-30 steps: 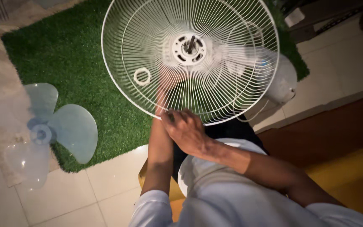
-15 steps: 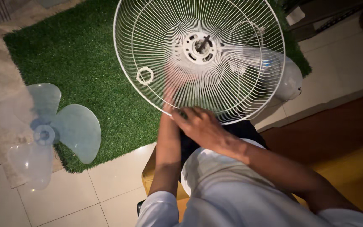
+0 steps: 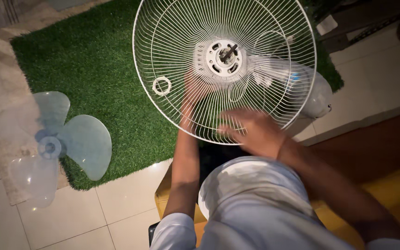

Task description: The person assembles a pedestal fan by hand, using a screwdriver to secure the motor housing and attaching the front grill. The person handles the fan motor, grill, and a screwdriver on a green mat.

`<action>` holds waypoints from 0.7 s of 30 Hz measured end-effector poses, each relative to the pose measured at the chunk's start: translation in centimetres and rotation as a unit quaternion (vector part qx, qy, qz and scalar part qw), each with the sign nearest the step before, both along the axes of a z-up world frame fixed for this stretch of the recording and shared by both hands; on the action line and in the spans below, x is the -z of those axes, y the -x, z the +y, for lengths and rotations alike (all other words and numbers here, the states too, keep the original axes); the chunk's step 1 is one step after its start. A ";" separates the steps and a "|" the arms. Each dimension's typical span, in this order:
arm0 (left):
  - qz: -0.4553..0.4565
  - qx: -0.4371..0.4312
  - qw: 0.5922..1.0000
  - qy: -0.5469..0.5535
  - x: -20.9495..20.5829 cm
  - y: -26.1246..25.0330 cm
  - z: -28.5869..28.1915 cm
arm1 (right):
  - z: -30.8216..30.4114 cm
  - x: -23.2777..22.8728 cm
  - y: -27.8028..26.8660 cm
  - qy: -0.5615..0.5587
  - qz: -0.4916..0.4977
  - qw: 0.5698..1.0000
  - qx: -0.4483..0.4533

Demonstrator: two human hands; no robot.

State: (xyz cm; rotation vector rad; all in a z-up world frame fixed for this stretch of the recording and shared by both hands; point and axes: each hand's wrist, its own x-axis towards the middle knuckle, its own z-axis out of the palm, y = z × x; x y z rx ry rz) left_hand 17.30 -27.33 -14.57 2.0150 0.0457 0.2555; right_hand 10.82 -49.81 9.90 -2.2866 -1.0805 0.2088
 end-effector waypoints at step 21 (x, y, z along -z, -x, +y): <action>-0.008 -0.023 0.999 0.023 0.5 -2.1 0.1 | 1.1 12.7 -18.8 0.103 -0.073 0.992 -0.025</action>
